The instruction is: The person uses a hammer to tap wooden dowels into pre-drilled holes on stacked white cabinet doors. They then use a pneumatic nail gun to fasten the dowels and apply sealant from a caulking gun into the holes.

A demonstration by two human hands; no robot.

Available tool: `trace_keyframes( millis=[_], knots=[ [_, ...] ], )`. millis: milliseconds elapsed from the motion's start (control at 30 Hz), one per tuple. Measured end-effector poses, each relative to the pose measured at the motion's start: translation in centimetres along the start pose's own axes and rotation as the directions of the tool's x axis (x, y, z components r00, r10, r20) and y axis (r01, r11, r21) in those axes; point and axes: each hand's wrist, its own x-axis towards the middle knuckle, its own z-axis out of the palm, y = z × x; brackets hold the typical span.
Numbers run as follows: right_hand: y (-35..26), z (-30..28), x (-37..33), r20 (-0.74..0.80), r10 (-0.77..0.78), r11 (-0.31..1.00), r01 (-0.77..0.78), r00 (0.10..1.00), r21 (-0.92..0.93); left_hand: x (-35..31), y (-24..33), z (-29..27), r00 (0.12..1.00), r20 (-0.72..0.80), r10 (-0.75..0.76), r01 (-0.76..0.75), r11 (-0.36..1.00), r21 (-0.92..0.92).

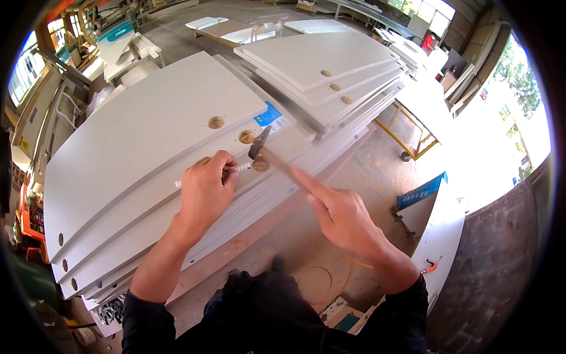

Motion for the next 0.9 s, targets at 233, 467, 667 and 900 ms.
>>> trace_keyframes(
  millis=[233,467,667,900],
  knots=[
    [-1.5,-1.2,0.6,0.012,-0.007,1.0,0.006,1.0,0.023,0.1,-0.4,-0.1,0.999,0.011,-0.032,0.032,0.999,-0.035],
    [-2.0,-1.2,0.7,-0.004,0.015,1.0,-0.015,1.0,0.023,0.2,-0.4,0.1,0.999,0.016,-0.038,0.038,0.998,-0.045],
    [-1.5,-0.9,0.7,0.06,0.035,0.993,-0.028,0.998,-0.118,0.4,-0.2,0.1,0.999,0.03,-0.038,0.04,0.998,-0.054],
    [-0.6,0.0,0.4,0.005,-0.091,0.99,0.091,0.996,-0.103,0.5,-0.4,0.1,0.999,0.041,-0.028,0.032,0.994,-0.103]
  ],
)
